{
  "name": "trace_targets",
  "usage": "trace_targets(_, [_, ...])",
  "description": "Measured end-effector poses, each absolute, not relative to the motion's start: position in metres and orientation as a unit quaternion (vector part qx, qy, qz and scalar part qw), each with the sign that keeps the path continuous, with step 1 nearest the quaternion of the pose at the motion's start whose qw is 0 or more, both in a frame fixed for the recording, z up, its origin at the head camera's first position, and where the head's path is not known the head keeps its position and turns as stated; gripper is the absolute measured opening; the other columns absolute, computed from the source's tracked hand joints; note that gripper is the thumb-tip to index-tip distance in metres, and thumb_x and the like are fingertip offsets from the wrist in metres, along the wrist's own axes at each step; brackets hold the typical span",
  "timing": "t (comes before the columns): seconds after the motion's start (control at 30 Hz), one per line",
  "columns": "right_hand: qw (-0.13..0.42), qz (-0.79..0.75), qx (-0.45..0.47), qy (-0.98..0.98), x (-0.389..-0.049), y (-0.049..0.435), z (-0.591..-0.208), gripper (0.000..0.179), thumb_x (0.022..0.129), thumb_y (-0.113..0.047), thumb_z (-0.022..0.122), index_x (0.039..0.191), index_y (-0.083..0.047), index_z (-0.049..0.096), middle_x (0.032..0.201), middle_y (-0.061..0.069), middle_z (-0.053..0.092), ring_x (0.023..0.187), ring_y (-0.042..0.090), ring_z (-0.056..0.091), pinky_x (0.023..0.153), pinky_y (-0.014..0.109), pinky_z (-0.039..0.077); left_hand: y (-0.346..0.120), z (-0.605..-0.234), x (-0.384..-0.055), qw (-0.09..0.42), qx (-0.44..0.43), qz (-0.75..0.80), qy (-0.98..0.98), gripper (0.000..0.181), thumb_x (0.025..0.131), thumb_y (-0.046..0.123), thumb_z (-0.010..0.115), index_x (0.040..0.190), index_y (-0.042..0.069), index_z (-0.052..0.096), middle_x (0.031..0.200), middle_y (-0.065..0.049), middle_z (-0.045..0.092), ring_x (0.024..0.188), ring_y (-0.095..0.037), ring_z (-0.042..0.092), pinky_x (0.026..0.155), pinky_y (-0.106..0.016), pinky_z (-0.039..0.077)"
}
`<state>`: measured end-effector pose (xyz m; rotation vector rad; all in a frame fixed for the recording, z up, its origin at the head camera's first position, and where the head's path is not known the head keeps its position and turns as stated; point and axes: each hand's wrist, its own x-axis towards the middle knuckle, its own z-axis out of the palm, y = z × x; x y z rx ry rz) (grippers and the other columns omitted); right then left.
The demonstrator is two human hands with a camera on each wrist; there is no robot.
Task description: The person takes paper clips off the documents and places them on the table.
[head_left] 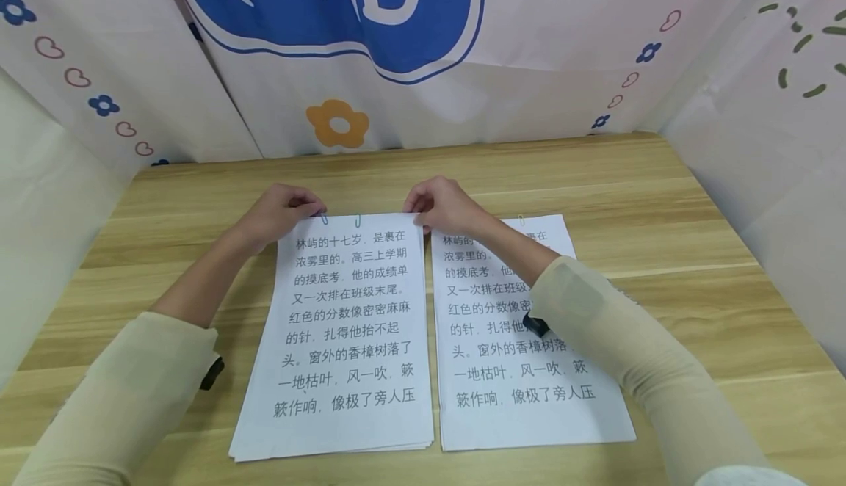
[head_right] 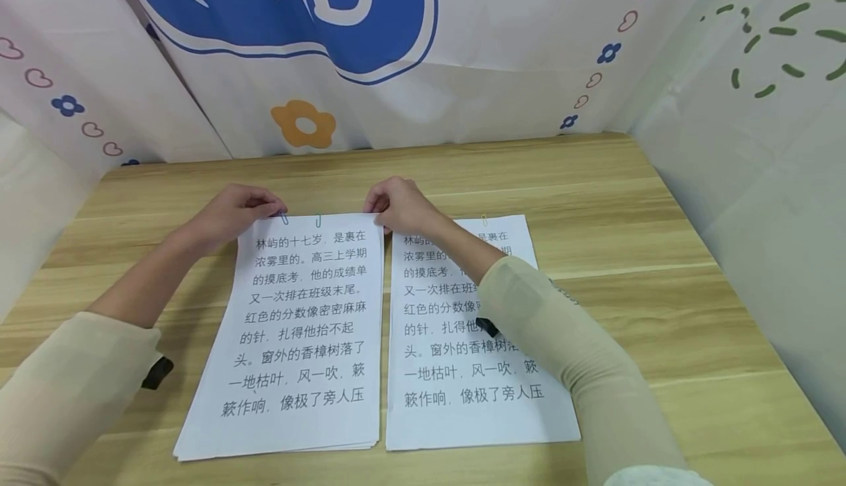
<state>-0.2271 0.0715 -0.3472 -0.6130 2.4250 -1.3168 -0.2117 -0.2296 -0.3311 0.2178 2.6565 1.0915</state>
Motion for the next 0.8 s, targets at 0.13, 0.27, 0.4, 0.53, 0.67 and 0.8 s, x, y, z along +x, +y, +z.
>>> trace_targets(0.13, [0.154,-0.457,-0.215,0.849,-0.2277,0.0712,-0.3477,0.015,0.094,0.01,0.066,0.103,0.0,0.073,0.097,0.013,0.07,0.083,0.022,0.065,0.072,0.032,0.06,-0.2287,-0.3295,-0.2104,0.132,0.071,0.378,0.914,0.028,0.108,0.013,0.054,0.123,-0.007,0.067,0.115,-0.021,0.068,0.097,-0.025,0.061,0.082,-0.029,0.047])
trace_targets(0.27, [0.154,-0.458,-0.216,0.848,-0.2278,0.0709,-0.3479,0.015,0.094,0.01,0.066,0.103,0.0,0.073,0.097,0.013,0.07,0.083,0.022,0.065,0.072,0.032,0.06,-0.2283,-0.3286,-0.2096,0.13,0.071,0.375,0.915,0.027,0.107,0.013,0.058,0.122,-0.006,0.067,0.113,-0.019,0.068,0.096,-0.025,0.06,0.082,-0.028,0.047])
trace_targets(0.4, [0.154,-0.458,-0.218,0.848,-0.2278,0.0706,-0.3481,0.015,0.094,0.01,0.066,0.103,0.001,0.073,0.097,0.013,0.07,0.082,0.022,0.065,0.071,0.031,0.06,-0.2286,-0.3288,-0.2096,0.131,0.073,0.373,0.915,0.025,0.105,0.011,0.06,0.122,-0.006,0.067,0.114,-0.019,0.067,0.099,-0.026,0.058,0.083,-0.028,0.047])
trace_targets(0.53, [0.153,-0.459,-0.22,0.847,-0.2279,0.0704,-0.3488,0.015,0.093,0.011,0.066,0.103,0.002,0.073,0.096,0.014,0.071,0.081,0.022,0.065,0.07,0.031,0.06,-0.2287,-0.3306,-0.2095,0.13,0.074,0.373,0.916,0.024,0.105,0.009,0.06,0.122,-0.007,0.067,0.113,-0.019,0.066,0.099,-0.027,0.057,0.082,-0.028,0.047])
trace_targets(0.67, [0.153,-0.459,-0.219,0.847,-0.2279,0.0705,-0.3494,0.014,0.094,0.01,0.066,0.103,0.002,0.073,0.096,0.014,0.071,0.08,0.022,0.065,0.07,0.031,0.059,-0.2278,-0.3318,-0.2085,0.128,0.072,0.37,0.918,0.023,0.105,0.009,0.06,0.12,-0.006,0.067,0.111,-0.019,0.065,0.097,-0.026,0.057,0.08,-0.028,0.048])
trace_targets(0.8, [0.151,-0.459,-0.219,0.848,-0.2278,0.0704,-0.3494,0.014,0.094,0.01,0.066,0.103,0.002,0.073,0.096,0.013,0.071,0.081,0.021,0.065,0.071,0.031,0.059,-0.2272,-0.3327,-0.2071,0.125,0.073,0.368,0.919,0.022,0.105,0.009,0.059,0.119,-0.006,0.067,0.11,-0.02,0.065,0.094,-0.026,0.058,0.078,-0.027,0.049])
